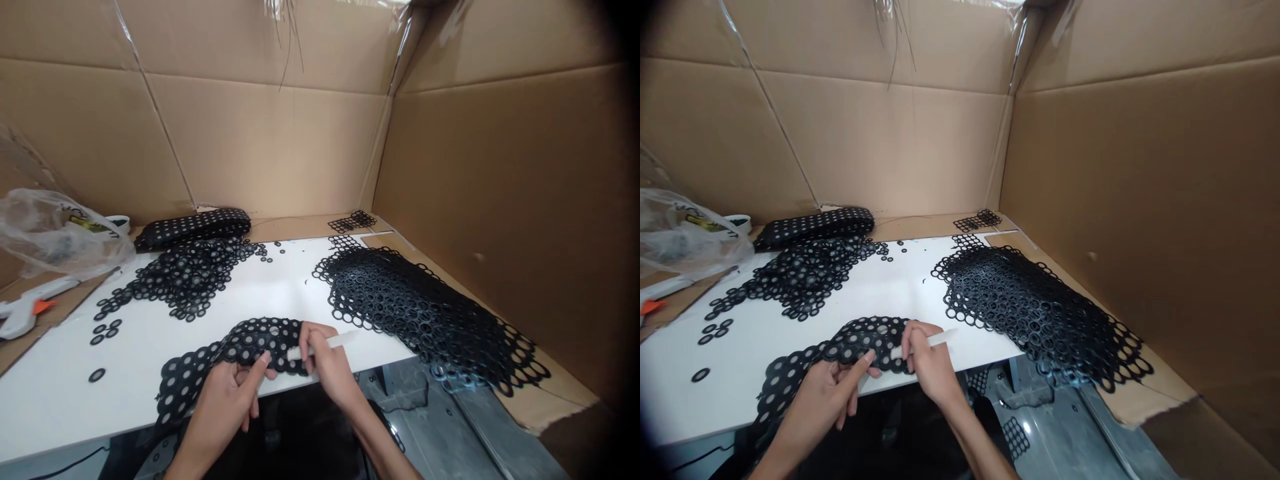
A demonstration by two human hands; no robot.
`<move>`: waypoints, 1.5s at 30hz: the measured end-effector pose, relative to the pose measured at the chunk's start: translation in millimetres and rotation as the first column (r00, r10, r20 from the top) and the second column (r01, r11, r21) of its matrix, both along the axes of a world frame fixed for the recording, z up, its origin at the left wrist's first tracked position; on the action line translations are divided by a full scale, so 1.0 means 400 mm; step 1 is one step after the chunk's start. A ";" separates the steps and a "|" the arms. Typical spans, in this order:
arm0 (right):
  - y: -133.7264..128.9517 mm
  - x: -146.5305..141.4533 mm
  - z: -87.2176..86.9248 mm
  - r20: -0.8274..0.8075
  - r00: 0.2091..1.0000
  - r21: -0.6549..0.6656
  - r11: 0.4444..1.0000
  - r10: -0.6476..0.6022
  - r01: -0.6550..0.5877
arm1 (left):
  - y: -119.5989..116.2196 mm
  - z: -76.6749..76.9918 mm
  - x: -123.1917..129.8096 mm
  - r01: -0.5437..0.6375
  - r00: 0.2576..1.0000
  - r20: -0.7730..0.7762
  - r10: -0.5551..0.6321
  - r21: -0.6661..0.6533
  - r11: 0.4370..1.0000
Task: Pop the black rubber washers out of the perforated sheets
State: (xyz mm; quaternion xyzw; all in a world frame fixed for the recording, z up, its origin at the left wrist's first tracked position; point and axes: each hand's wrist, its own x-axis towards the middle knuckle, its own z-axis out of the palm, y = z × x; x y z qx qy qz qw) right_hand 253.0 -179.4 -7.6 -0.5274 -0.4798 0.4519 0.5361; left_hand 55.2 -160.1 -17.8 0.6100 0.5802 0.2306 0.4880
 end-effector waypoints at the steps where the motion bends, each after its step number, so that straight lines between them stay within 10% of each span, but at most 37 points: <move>1: 0.000 0.008 0.000 -0.010 1.000 0.003 1.000 -0.027 0.027 | 0.001 0.000 0.000 -0.015 1.000 0.005 0.015 -0.005 1.000; 20: 0.037 0.002 0.001 0.138 0.990 0.005 1.000 -0.022 0.021 | 0.040 0.001 0.046 0.039 0.957 -0.282 -0.074 -0.128 0.991; 33: 0.031 0.011 -0.008 0.151 0.988 0.034 0.999 0.025 -0.030 | 0.029 0.018 0.026 0.095 0.989 -0.102 -0.104 -0.087 0.992; 39: 0.016 -0.014 -0.004 0.405 0.910 0.124 0.980 0.094 -0.156 | 0.021 0.003 0.011 0.034 0.989 -0.142 -0.035 -0.007 0.999; 45: 0.018 0.024 -0.006 0.081 0.995 0.116 0.992 -0.059 0.050 | 0.020 0.018 0.009 0.000 0.995 -0.103 -0.006 -0.058 0.998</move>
